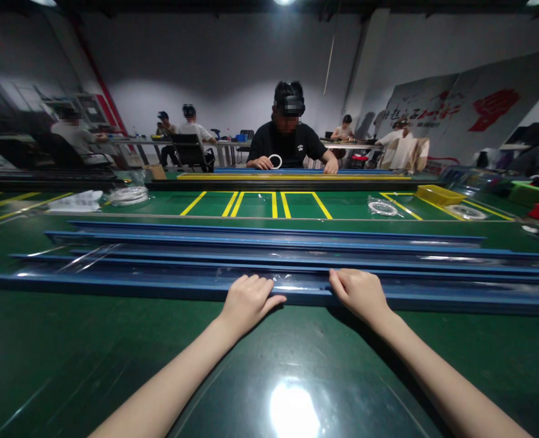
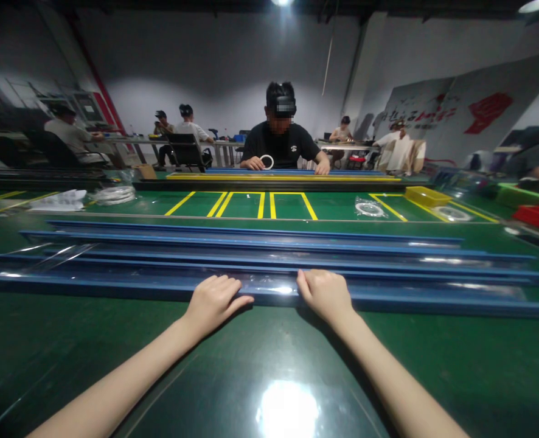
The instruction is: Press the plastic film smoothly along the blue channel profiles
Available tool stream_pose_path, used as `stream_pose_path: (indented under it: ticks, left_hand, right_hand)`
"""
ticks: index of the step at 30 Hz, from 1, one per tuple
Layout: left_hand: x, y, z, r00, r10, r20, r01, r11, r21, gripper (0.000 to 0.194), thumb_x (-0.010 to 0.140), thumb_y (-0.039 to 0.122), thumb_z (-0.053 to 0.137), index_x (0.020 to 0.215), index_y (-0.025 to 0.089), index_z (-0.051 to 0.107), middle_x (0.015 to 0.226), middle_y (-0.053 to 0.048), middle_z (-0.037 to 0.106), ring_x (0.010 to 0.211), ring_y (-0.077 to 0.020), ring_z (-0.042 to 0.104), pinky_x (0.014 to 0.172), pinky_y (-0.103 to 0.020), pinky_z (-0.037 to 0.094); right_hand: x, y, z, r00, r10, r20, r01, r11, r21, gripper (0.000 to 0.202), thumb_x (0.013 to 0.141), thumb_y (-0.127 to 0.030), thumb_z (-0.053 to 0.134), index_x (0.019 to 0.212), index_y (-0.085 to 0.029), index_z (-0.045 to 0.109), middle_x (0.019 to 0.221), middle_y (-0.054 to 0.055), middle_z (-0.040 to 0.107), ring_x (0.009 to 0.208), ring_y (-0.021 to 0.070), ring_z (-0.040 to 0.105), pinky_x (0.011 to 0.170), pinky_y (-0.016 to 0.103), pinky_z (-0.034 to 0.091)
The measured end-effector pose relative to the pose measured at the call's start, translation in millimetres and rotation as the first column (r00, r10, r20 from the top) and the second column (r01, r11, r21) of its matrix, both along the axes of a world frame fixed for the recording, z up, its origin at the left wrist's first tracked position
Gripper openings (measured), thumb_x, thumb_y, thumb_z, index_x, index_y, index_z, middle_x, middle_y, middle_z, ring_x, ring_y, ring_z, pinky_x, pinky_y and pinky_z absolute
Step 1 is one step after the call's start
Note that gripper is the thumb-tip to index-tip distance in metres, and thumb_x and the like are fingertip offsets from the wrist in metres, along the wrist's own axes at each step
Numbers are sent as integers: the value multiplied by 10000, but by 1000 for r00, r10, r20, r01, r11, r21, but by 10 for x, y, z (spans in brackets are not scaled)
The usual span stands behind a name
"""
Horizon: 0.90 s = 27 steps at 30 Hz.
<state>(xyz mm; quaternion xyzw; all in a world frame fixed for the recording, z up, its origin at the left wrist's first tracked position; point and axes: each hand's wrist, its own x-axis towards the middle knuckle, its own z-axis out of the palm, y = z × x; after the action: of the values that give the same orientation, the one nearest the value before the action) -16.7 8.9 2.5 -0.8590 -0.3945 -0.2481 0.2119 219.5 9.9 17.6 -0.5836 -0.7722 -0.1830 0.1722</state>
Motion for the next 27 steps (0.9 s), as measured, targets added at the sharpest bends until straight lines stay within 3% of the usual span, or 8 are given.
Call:
stream_pose_path:
  ticks: [9,15,27]
  left_hand:
    - [-3,-2,-14,1000,4,-1,-4,1000,-5,366,817,458,385,606,175,480,566,-2,538,551,-131,468,526,-269,255]
    - [0,-16,-16,1000,4,13,-4,1000,-29,315,811,458,399,752,170,511,649,-8,576,602,-146,496,548,-271,265]
    - [9,-15,-14,998,50,25,-50,999,0,364,798,490,392,656,164,469,589,1,518,566,-137,471,551,-267,272]
  right_hand:
    - [5,-1,-11,1000,-5,-6,5,1000,1,485,849,-335,272,486,-168,548,510,20,580,457,92,486,464,235,172]
    - [3,-3,0,1000,-4,-2,4,1000,-6,480,848,-333,275,485,-167,541,509,20,581,463,94,494,461,233,170]
    - [0,11,-17,999,-25,-20,25,999,23,506,850,-345,275,463,-171,550,486,17,582,441,94,494,458,235,171]
